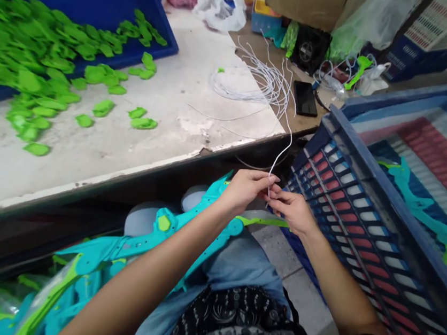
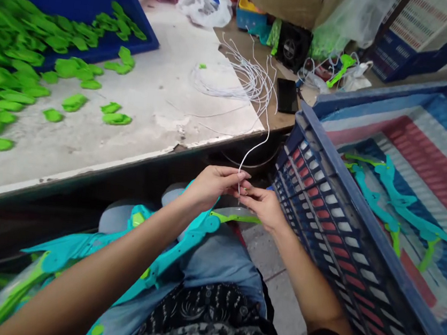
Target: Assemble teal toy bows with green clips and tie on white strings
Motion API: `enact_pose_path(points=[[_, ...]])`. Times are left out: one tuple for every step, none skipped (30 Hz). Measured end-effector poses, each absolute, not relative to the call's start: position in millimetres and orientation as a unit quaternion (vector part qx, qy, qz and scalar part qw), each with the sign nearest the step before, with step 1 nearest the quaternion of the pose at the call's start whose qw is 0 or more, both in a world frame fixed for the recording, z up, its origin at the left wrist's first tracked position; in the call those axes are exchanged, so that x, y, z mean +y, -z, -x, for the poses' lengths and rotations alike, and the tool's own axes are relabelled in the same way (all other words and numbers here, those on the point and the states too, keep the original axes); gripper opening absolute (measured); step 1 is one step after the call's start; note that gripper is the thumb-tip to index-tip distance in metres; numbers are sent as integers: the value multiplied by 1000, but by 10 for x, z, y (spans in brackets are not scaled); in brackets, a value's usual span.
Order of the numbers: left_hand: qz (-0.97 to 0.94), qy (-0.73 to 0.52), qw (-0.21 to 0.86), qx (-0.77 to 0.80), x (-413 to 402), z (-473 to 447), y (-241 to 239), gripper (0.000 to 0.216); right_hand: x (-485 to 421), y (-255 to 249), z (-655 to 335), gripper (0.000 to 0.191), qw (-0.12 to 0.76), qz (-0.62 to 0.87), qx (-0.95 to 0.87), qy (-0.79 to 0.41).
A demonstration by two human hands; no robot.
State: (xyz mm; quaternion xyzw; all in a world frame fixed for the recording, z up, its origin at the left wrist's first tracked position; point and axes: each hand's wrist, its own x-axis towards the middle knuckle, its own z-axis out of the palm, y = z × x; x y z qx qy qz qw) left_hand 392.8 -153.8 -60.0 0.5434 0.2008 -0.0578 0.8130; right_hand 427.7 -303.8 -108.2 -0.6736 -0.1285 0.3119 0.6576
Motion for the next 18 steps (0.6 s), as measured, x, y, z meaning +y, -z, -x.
enact_pose_path(points=[[-545,61,813,197,-1607,-3927,599,13,-3090,1080,-4256,30,668,663,-112,-319],[-546,61,813,192,-1675,-3913,603,14,-3163,1069,-4241,29,671,660,-103,-321],[-546,57,814,188,-1741,-3880,617,16,-3258,1056,-4228,29,670,663,-97,-318],[-547,51,815,185,-1809,-3827,646,20,-3371,1048,-4213,30,666,673,-89,-310],[-547,47,815,185,-1880,-3753,696,23,-3497,1049,-4192,30,659,687,-80,-296],[-547,52,814,190,-1956,-3661,769,23,-3628,1065,-4165,31,650,706,-66,-275],[-545,73,811,200,-2038,-3558,865,20,-3756,1096,-4131,31,639,726,-53,-251],[-539,109,807,216,-2124,-3453,979,16,-3872,1142,-4092,31,626,746,-43,-224],[-527,153,802,238,-2212,-3355,1103,14,-3970,1199,-4048,30,613,764,-37,-199],[-507,196,797,264,-2300,-3273,1229,13,-4045,1263,-4004,29,599,780,-37,-176],[-482,230,793,292,-2382,-3213,1348,11,-4097,1329,-3961,28,585,794,-41,-156],[-458,250,792,318,-2457,-3178,1451,8,-4128,1392,-3923,27,573,806,-46,-140],[-437,257,793,337,-2520,-3167,1534,7,-4141,1450,-3891,26,562,816,-53,-127],[-421,255,797,350,-2570,-3176,1596,10,-4141,1499,-3866,25,552,824,-58,-116],[-409,251,803,354,-2607,-3200,1639,13,-4134,1541,-3848,24,543,830,-64,-109],[-399,248,810,352,-2632,-3233,1665,15,-4125,1576,-3836,23,537,834,-70,-103],[-393,245,816,347,-2646,-3267,1680,16,-4116,1605,-3829,22,531,838,-77,-98],[-388,242,821,342,-2653,-3297,1688,17,-4109,1629,-3826,21,524,842,-86,-93]])
